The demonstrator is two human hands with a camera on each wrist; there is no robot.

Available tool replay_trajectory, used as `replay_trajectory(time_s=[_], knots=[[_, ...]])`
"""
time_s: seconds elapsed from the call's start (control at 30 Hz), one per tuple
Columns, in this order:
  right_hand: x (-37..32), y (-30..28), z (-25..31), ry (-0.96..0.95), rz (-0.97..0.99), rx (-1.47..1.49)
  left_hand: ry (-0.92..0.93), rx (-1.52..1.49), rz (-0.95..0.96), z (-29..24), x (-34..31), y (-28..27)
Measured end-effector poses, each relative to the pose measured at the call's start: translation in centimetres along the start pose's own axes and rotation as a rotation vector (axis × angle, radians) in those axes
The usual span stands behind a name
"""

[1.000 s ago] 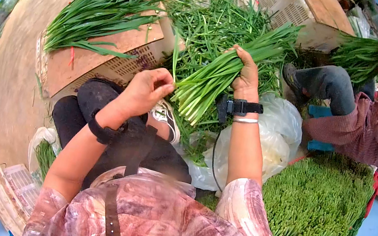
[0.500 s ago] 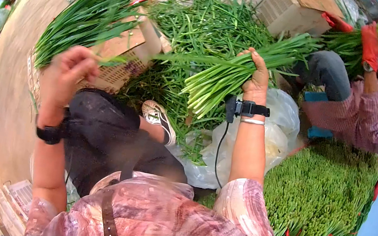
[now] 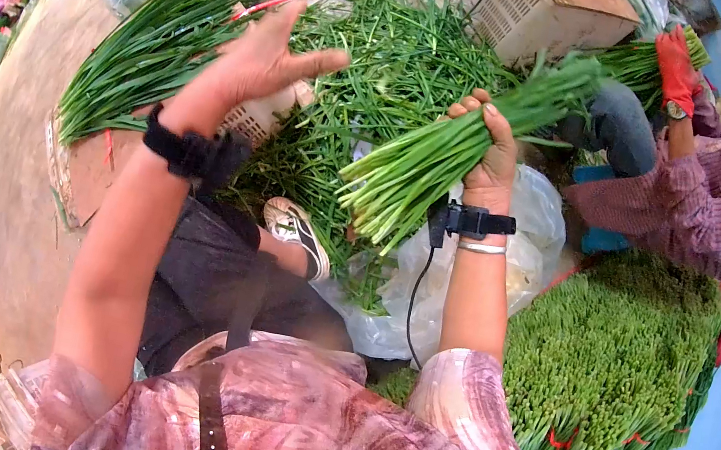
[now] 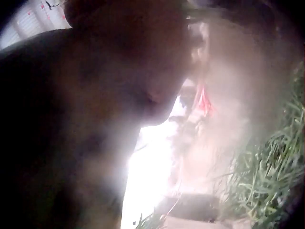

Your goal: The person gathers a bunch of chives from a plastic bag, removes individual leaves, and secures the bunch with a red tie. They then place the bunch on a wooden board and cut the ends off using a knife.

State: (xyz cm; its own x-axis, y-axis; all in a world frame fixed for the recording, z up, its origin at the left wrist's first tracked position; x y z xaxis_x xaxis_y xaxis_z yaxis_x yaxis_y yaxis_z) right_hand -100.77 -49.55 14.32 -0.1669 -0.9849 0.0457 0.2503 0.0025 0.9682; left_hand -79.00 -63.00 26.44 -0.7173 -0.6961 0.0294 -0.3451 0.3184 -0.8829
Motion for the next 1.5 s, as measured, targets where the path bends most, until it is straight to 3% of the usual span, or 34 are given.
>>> replay_trajectory(time_s=[0.17, 0.3, 0.4, 0.53, 0.77, 0.9, 0.93, 0.97, 1.07, 1.1, 1.17, 1.3, 1.33, 1.37, 1.43, 1.5], knots=[[4.0, 3.1, -7.1, 0.175, 0.086, -0.002, 0.028, -0.991, 0.282, 0.9, -5.5, 11.7], [6.3, 4.3, -13.9, 0.288, -0.021, -0.209, -0.151, -1.576, 0.485, 0.1, -12.2, 12.4], [6.6, 4.2, -19.1, 0.422, -0.095, -0.331, -0.302, -1.631, 0.414, 1.5, -16.1, 12.8], [6.5, 5.9, -24.1, 0.497, -0.152, -0.451, -0.538, -1.783, 0.163, 2.0, -18.9, 11.8], [8.1, 9.7, -26.7, 0.472, -0.12, -0.596, -0.526, -1.8, 0.034, 5.5, -19.6, 10.5], [8.8, 13.5, -28.2, 0.49, 0.045, -0.621, -0.451, -1.77, -0.089, 7.3, -19.8, 8.3], [8.8, 14.3, -28.5, 0.622, 0.023, -0.529, -0.431, -1.764, -0.114, 7.6, -19.9, 7.2], [9.3, 14.8, -28.6, 0.595, 0.103, -0.534, -0.413, -1.758, -0.139, 7.9, -19.9, 6.4], [10.7, 11.2, -27.6, 0.765, 0.218, -0.391, -0.42, -1.871, -0.146, 9.3, -20.2, 5.3], [10.9, 8.1, -26.8, 0.725, 0.074, -0.426, -0.44, -1.908, -0.172, 10.0, -20.4, 5.0], [8.4, 4.6, -25.9, 0.775, -0.027, -0.55, -0.468, -1.929, -0.184, 11.6, -21.1, 5.5], [1.0, 5.5, -29.4, 1.028, 0.055, -0.574, -0.504, -1.967, -0.158, 12.4, -21.9, 7.2], [0.1, 6.2, -30.9, 1.072, 0.166, -0.476, -0.516, -1.973, -0.147, 12.5, -21.9, 7.7], [-0.1, 7.3, -31.6, 1.019, 0.304, -0.36, -0.524, -1.978, -0.142, 12.7, -21.9, 8.0], [1.7, 7.0, -34.1, 0.937, 0.193, -0.55, -0.493, -1.981, -0.129, 12.2, -21.9, 8.3], [2.5, 9.9, -35.0, 0.858, 0.208, -0.339, -0.49, -1.944, -0.091, 11.7, -22.3, 8.8]])
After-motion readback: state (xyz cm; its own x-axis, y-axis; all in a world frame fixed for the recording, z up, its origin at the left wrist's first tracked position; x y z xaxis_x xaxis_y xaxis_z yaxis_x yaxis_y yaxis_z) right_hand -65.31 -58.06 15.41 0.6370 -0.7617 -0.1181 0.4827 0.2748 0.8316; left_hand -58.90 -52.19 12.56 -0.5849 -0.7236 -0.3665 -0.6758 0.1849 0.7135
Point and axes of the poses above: each hand's wrist, its own x-axis towards the middle knuckle, its own y-axis out of the palm, z = x × y, the point moved 7 cm from there along x, towards the middle knuckle, and after that the axes turned 8 degrees about x, right-handed, at the moved point
